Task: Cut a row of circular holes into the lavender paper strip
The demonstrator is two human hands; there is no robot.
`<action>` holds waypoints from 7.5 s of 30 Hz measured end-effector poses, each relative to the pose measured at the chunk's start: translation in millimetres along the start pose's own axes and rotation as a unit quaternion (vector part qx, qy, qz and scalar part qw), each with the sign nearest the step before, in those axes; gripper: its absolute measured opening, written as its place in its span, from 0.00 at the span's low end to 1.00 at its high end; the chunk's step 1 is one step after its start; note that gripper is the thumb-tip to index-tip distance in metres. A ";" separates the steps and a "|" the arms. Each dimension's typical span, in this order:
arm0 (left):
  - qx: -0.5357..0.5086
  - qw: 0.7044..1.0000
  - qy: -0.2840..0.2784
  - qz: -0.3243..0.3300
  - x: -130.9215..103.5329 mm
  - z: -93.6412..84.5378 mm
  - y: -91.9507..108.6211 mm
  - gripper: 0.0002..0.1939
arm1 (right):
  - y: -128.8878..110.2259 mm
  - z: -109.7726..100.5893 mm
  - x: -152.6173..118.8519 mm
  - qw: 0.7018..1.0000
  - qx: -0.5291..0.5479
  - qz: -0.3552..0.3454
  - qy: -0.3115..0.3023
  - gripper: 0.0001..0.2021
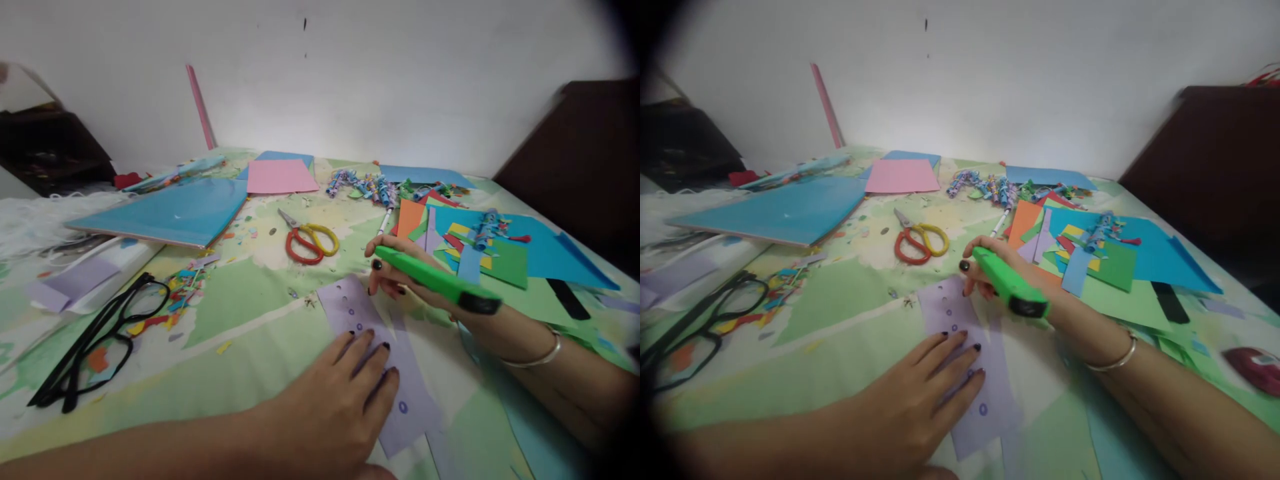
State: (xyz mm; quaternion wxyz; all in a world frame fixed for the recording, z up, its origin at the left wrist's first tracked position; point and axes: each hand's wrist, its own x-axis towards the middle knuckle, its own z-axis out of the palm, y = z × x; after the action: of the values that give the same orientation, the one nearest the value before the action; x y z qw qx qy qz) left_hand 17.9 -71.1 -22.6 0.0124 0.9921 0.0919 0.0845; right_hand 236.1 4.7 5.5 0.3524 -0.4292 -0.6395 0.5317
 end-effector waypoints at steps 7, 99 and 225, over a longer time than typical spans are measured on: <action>-0.025 1.000 -0.005 -0.003 -0.8 6.8 -5.2 0.41 | 17.4 19.2 -6.0 1.000 0.027 -0.013 0.004 0.24; -0.040 0.999 0.014 -0.025 -15.4 12.8 -11.5 0.34 | 13.5 27.7 -2.7 0.986 -0.156 0.013 -0.057 0.05; 0.010 0.998 0.061 -0.017 -12.0 14.4 -12.2 0.30 | 10.1 32.3 -6.7 0.954 -0.295 -0.043 -0.039 0.04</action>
State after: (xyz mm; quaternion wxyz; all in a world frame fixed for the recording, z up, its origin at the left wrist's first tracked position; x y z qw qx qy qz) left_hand 6.5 -61.5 -39.3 -0.0013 0.9835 0.1099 0.1435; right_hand 211.1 -13.1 -10.4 0.2074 -0.4656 -0.7988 0.3196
